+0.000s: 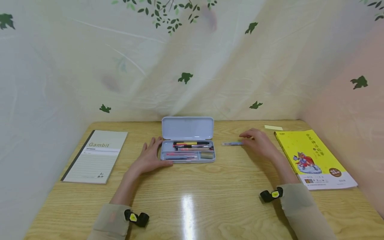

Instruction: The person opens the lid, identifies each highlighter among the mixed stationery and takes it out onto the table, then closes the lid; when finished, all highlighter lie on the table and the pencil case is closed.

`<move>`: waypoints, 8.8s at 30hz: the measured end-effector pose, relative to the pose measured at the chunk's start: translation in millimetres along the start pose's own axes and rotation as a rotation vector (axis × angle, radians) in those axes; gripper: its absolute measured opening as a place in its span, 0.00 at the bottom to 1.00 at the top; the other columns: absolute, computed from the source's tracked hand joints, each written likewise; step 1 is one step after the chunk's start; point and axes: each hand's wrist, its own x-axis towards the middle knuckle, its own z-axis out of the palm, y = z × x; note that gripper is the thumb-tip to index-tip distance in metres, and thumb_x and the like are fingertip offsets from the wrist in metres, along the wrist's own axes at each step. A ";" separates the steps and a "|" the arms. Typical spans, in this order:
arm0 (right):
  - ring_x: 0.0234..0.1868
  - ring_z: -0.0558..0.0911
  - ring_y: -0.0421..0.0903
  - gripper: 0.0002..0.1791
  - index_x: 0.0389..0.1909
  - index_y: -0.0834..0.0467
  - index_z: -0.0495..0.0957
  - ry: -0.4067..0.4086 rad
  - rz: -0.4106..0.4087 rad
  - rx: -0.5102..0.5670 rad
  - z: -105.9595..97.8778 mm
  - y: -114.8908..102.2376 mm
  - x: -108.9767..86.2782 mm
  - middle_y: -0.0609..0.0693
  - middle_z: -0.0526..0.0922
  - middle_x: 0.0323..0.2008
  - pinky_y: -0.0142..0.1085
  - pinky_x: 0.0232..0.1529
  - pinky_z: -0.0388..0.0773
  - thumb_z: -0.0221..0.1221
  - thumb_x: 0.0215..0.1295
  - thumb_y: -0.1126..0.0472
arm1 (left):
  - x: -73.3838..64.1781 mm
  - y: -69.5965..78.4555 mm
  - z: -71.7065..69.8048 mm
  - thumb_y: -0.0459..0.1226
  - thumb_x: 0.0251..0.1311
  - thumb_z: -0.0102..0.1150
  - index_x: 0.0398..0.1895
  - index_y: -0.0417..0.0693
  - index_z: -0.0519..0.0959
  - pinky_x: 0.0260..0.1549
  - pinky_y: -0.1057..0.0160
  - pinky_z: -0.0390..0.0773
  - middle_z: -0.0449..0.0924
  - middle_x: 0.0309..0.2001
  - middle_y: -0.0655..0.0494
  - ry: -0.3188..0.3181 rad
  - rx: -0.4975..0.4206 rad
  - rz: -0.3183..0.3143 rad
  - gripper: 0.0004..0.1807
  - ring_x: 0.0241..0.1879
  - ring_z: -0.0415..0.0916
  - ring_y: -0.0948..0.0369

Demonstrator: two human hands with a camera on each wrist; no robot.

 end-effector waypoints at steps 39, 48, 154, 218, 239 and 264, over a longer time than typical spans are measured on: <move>0.53 0.85 0.51 0.17 0.57 0.59 0.84 -0.129 -0.159 0.155 68.0 -126.3 36.8 0.55 0.87 0.51 0.48 0.56 0.84 0.65 0.69 0.62 | -1.7 0.7 1.0 0.56 0.55 0.74 0.80 0.42 0.53 0.80 0.34 0.29 0.45 0.82 0.34 0.003 -0.014 0.007 0.58 0.83 0.32 0.37; 0.47 0.85 0.46 0.13 0.51 0.58 0.87 -0.137 -0.184 0.044 72.3 -127.5 38.7 0.52 0.89 0.45 0.44 0.51 0.85 0.68 0.67 0.61 | -1.8 0.7 -0.5 0.56 0.55 0.73 0.81 0.42 0.52 0.80 0.34 0.28 0.44 0.83 0.34 -0.005 -0.013 0.002 0.58 0.83 0.31 0.37; 0.39 0.83 0.44 0.05 0.41 0.56 0.88 -0.100 -0.112 -0.069 76.8 -131.0 36.3 0.49 0.87 0.37 0.40 0.48 0.85 0.65 0.69 0.63 | -0.1 -2.8 -0.1 0.58 0.54 0.73 0.82 0.45 0.50 0.80 0.34 0.28 0.43 0.83 0.36 -0.007 -0.010 -0.020 0.60 0.84 0.30 0.38; 0.35 0.80 0.41 0.05 0.38 0.56 0.87 -0.030 -0.095 -0.138 1.4 -9.7 -28.0 0.49 0.85 0.34 0.37 0.38 0.83 0.68 0.64 0.68 | -0.6 -2.0 -0.1 0.56 0.54 0.74 0.81 0.42 0.52 0.80 0.34 0.28 0.44 0.83 0.35 0.000 -0.016 0.001 0.59 0.83 0.32 0.37; 0.35 0.80 0.41 0.05 0.38 0.56 0.88 -0.039 -0.084 -0.138 4.3 -8.4 -29.2 0.48 0.84 0.34 0.38 0.39 0.83 0.68 0.63 0.68 | -0.9 -1.4 0.5 0.56 0.54 0.74 0.81 0.43 0.51 0.80 0.34 0.28 0.44 0.83 0.35 0.001 -0.025 0.003 0.60 0.83 0.32 0.37; 0.35 0.80 0.41 0.07 0.40 0.57 0.87 -0.082 -0.073 -0.151 2.6 -7.9 -27.9 0.48 0.84 0.34 0.40 0.39 0.83 0.67 0.63 0.70 | 0.3 -3.1 0.5 0.57 0.54 0.74 0.82 0.43 0.51 0.80 0.34 0.28 0.44 0.83 0.35 -0.003 -0.019 0.002 0.60 0.83 0.31 0.37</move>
